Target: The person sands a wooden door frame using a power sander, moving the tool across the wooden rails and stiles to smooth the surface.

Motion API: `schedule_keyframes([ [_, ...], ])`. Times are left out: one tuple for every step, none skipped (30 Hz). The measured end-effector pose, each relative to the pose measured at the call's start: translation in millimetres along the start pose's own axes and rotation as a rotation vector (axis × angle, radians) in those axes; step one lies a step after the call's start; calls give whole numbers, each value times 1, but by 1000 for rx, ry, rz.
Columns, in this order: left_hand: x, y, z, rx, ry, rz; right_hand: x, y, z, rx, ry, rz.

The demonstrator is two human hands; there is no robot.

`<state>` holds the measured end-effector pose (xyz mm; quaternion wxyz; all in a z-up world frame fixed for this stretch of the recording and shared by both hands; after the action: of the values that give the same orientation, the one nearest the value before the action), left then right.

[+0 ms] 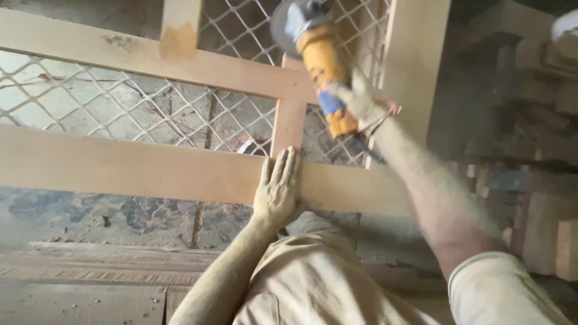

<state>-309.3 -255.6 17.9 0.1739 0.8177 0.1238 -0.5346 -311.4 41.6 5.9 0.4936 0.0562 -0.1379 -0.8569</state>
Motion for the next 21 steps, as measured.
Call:
schedule_keyframes([
  [0, 11, -1, -15, 65, 47, 9, 19, -9, -32, 3, 41],
  [1, 20, -4, -30, 130, 94, 13, 40, -13, 27, 24, 32],
  [1, 30, -10, -60, 236, 30, 17, 64, -19, 87, 40, 25],
  [1, 41, -18, -90, 341, -36, 25, 84, -25, 8, 118, 56],
  [1, 45, -25, -113, 444, -105, 31, 103, -30, -76, 198, 81],
  [4, 46, -33, -225, 739, -107, 38, 127, -38, -60, 255, 93],
  [7, 45, -43, -334, 1030, -108, 46, 150, -45, -49, 309, 103],
  [10, 44, -51, -443, 1320, -104, 56, 171, -54, 53, 321, 37],
  [15, 43, -57, -508, 1414, -106, 63, 193, -60, 157, 332, -25],
  [20, 41, -62, -574, 1508, -108, 67, 213, -63, 158, 295, -23],
  [26, 40, -65, -641, 1600, -114, 70, 227, -64, 157, 258, -16],
  [31, 43, -70, -709, 1677, -51, 71, 241, -62, 201, 264, 15],
  [36, 48, -74, -773, 1745, 22, 73, 257, -61, 244, 264, 39],
  [41, 52, -78, -840, 1810, 97, 73, 268, -60, 287, 264, 63],
  [45, 61, -83, -822, 1870, 118, 73, 281, -58, 165, 310, 77],
  [49, 69, -88, -806, 1929, 140, 72, 291, -58, 43, 356, 93],
  [55, 77, -93, -788, 1984, 190, 69, 305, -58, -68, 404, 88],
  [62, 79, -99, -730, 1943, 234, 63, 317, -62, 16, 382, 47],
  [71, 79, -106, -677, 1907, 268, 55, 326, -65, 100, 359, 18],
  [78, 80, -113, -623, 1872, 301, 49, 338, -69, 185, 332, -11],
  [85, 75, -120, -590, 1744, 396, 40, 345, -72, 146, 270, -35],
])
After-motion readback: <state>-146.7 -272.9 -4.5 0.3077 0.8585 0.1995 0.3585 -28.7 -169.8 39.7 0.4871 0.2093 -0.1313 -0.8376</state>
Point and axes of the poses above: each hand's wrist, its own y-axis away from the middle knuckle, its own x-axis out of the palm, z = x × y, the point moved 1 cm from there along -y, towards the middle knuckle, and after that the axes turned 2 degrees about -x, right-handed, at the moved point
